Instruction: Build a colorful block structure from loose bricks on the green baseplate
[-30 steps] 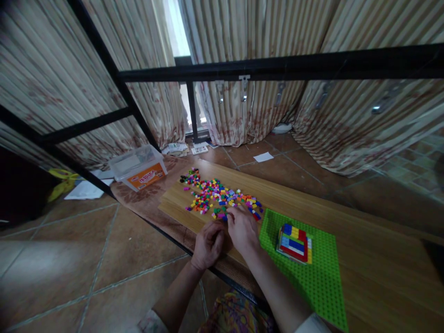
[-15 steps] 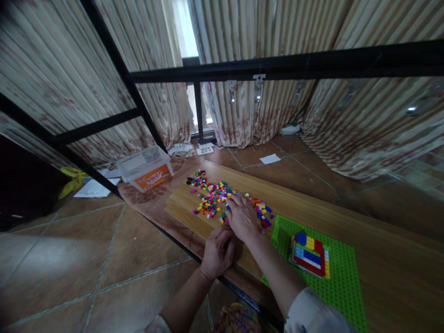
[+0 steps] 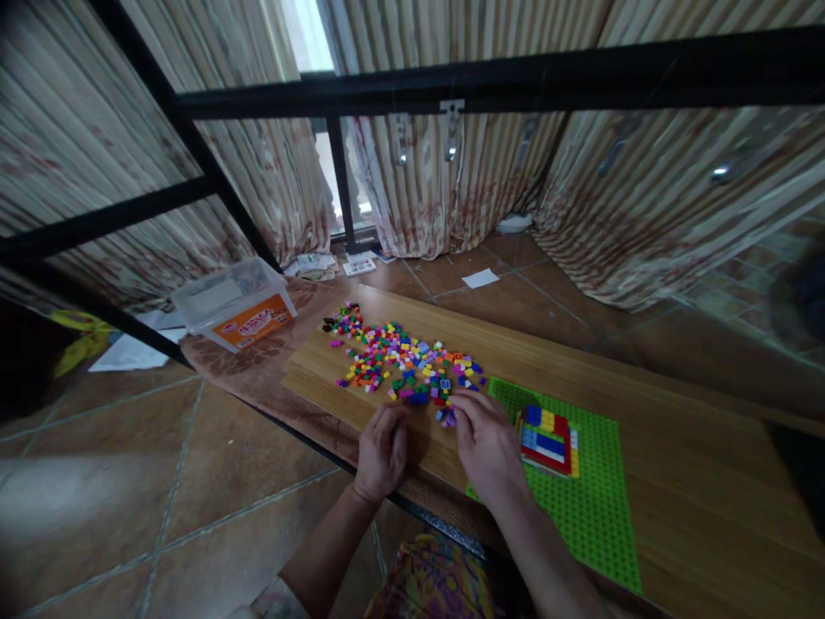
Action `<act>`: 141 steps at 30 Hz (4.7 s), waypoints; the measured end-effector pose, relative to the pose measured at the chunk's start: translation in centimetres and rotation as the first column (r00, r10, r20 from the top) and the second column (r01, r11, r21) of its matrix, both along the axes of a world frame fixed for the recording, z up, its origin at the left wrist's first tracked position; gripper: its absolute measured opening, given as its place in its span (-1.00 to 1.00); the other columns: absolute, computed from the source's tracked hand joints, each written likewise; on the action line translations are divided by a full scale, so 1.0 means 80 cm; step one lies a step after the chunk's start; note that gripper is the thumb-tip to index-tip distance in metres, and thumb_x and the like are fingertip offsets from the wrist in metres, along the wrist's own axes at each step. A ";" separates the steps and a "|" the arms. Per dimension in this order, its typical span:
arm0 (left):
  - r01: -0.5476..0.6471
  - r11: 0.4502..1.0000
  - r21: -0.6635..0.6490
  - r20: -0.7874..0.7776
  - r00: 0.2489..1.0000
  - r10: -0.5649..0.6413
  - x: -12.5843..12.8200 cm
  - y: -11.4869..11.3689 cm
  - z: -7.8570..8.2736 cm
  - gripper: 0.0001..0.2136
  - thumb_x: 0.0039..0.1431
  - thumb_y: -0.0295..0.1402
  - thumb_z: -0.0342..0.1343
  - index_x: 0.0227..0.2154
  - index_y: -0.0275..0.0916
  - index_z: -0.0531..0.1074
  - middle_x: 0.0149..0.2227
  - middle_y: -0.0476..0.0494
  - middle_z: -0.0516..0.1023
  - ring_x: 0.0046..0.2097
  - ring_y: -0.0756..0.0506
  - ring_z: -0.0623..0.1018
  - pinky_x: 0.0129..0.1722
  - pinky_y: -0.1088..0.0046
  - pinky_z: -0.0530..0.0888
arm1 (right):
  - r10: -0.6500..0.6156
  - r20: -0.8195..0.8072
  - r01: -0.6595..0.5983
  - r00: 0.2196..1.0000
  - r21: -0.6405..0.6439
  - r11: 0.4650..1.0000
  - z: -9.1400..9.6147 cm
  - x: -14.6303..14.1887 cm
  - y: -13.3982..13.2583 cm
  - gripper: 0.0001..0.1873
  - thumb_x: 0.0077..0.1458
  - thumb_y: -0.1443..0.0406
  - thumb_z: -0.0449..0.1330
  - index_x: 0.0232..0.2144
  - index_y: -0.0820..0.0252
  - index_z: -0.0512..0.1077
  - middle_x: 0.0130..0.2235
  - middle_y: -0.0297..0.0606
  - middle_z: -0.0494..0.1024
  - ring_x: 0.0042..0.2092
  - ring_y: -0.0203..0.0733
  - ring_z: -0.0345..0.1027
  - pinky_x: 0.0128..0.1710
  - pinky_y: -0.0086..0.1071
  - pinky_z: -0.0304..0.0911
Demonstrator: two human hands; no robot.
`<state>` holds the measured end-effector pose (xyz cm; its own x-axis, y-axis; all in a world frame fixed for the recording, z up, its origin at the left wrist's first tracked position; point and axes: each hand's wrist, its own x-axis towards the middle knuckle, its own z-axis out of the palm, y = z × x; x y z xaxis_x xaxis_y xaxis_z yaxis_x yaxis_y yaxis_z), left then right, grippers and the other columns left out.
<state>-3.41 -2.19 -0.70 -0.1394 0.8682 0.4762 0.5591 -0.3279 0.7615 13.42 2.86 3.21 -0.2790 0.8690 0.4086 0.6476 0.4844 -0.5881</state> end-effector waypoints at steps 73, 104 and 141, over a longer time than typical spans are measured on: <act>-0.058 0.998 -0.004 -0.180 0.982 0.057 0.000 0.009 -0.004 -0.82 0.16 -0.56 -0.08 -0.31 -0.22 0.39 -0.25 -0.14 0.46 -0.20 -0.06 0.50 -0.19 0.44 0.47 | -0.050 -0.137 0.040 0.989 -0.077 0.996 -0.012 -0.030 -0.014 -0.83 0.18 0.32 0.06 -0.35 0.13 0.46 -0.32 -0.25 0.52 -0.25 -0.20 0.40 -0.21 -0.35 0.27; -0.081 0.995 0.056 -0.310 0.946 0.095 -0.003 0.015 -0.005 -0.83 0.20 -0.50 -0.10 -0.32 -0.22 0.40 -0.25 -0.15 0.49 -0.21 -0.07 0.53 -0.20 0.43 0.48 | -0.606 -0.640 0.120 0.473 -0.634 0.764 0.004 0.149 -0.002 -0.57 -0.36 0.02 0.42 -0.49 0.21 0.53 -0.58 -0.36 0.48 -0.56 -0.39 0.20 -0.58 -0.48 0.07; -0.113 0.993 -0.021 -0.295 0.950 0.102 0.002 0.010 0.000 -0.83 0.19 -0.48 -0.08 -0.33 -0.21 0.42 -0.22 -0.16 0.49 -0.18 -0.08 0.53 -0.18 0.45 0.46 | -0.552 -0.486 0.350 0.677 -0.447 0.823 -0.011 0.140 0.005 -0.64 -0.06 0.01 0.24 -0.39 0.19 0.55 -0.39 -0.23 0.60 -0.36 -0.19 0.42 -0.33 -0.32 0.32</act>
<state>-3.24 -1.38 -0.71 -0.0924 0.8737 0.4776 0.7898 -0.2278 0.5696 24.61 3.27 2.33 0.3799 0.9234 0.0544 0.2278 -0.0364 -0.9730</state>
